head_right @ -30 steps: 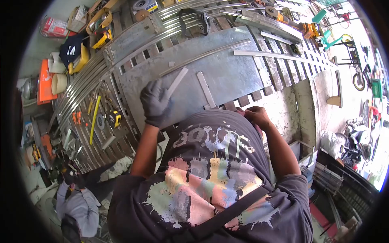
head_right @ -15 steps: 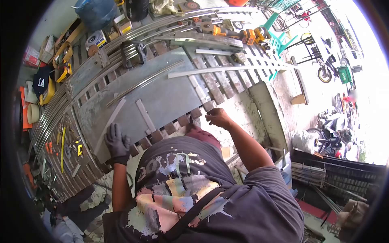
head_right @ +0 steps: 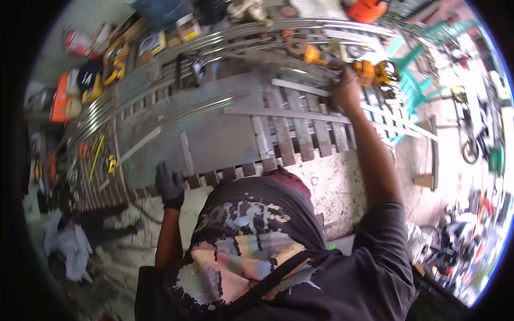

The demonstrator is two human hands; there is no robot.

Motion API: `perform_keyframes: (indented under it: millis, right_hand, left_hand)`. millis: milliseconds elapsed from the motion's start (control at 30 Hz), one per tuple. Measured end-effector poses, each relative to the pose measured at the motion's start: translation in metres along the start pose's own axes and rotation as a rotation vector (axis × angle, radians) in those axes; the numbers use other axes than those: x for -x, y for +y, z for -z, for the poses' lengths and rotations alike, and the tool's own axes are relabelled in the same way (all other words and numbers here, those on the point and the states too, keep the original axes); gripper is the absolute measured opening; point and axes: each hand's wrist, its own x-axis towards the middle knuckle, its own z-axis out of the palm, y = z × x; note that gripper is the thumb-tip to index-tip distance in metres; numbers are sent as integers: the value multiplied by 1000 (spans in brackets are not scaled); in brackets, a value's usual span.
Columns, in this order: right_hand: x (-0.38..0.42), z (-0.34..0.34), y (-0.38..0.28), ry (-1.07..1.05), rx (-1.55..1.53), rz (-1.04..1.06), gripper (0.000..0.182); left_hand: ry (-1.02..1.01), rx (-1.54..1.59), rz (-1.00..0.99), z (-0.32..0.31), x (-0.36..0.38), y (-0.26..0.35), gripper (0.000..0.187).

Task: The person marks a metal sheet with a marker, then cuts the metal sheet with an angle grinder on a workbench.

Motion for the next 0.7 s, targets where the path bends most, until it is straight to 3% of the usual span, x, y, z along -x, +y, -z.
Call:
perform_keyframes:
  millis: [67, 200, 267, 300, 433, 533, 600, 667, 700]
  right_hand:
    - [-50, -26, 43, -59, 325, -9, 56]
    - [-131, -65, 114, -274, 443, 72, 68]
    - [-161, -69, 122, -650, 398, 30, 72]
    - [-173, -87, 145, -683, 410, 101, 75]
    - [-195, -108, 150, -702, 441, 267, 57]
    - [-209, -119, 173, -675, 363, 423, 61]
    - [-200, -91, 132, -788, 359, 248, 63]
    - [-205, -85, 145, -747, 255, 205, 62]
    - [-200, -75, 145, -611, 299, 324, 52]
  left_hand:
    - [1, -15, -41, -3, 23, 11, 70]
    - [-105, 43, 37, 38, 68, 52, 67]
    - [-114, 3, 127, 44, 102, 55, 67]
    - [-124, -28, 157, 44, 119, 53, 67]
    - [-122, -47, 306, 48, 176, 56, 65]
    - [-121, -70, 385, 53, 201, 58, 66]
    - [-122, -86, 402, 55, 210, 58, 67]
    - [-115, -80, 427, 62, 208, 55, 67]
    - [-115, -80, 435, 64, 206, 51, 67]
